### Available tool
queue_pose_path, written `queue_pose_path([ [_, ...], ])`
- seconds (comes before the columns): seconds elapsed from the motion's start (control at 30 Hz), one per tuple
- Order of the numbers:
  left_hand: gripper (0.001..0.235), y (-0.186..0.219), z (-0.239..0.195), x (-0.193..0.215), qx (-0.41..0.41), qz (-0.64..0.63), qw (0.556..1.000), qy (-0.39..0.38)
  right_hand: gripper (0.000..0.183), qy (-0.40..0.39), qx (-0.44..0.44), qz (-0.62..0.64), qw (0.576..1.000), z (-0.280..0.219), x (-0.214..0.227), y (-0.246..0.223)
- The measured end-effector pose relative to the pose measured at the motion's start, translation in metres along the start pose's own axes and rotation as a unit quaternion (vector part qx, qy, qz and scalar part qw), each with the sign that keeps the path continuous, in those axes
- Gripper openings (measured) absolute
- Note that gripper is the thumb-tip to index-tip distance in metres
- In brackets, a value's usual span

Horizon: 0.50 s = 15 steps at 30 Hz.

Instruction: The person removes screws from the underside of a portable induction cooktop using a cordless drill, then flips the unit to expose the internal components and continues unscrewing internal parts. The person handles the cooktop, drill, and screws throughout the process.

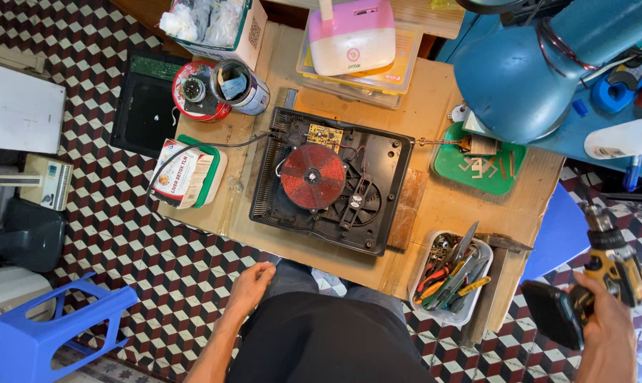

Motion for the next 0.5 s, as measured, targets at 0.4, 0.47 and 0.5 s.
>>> queue_pose_path([
  [0.4,0.031,0.085,0.078,0.038,-0.226,0.063,0.97,-0.065,0.03,0.032,0.127,0.113,0.985,-0.283,-0.035,0.067],
  [0.47,0.03,0.09,0.088,0.046,-0.256,0.067,0.962,-0.071,0.032,0.019,0.187,0.125,0.974,-0.325,-0.083,0.052],
  [0.5,0.029,0.088,0.091,0.05,-0.267,0.067,0.959,-0.07,0.033,0.007,0.214,0.125,0.969,-0.35,-0.109,0.047],
])
Point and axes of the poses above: each hand's wrist, its own z-axis towards the middle knuckle, its own x-axis out of the back of the hand, y = z × x, the point moved 6 cm from there along z, towards the middle knuckle, and after that the axes turned 10 degrees about -y, right-handed, at the moved point
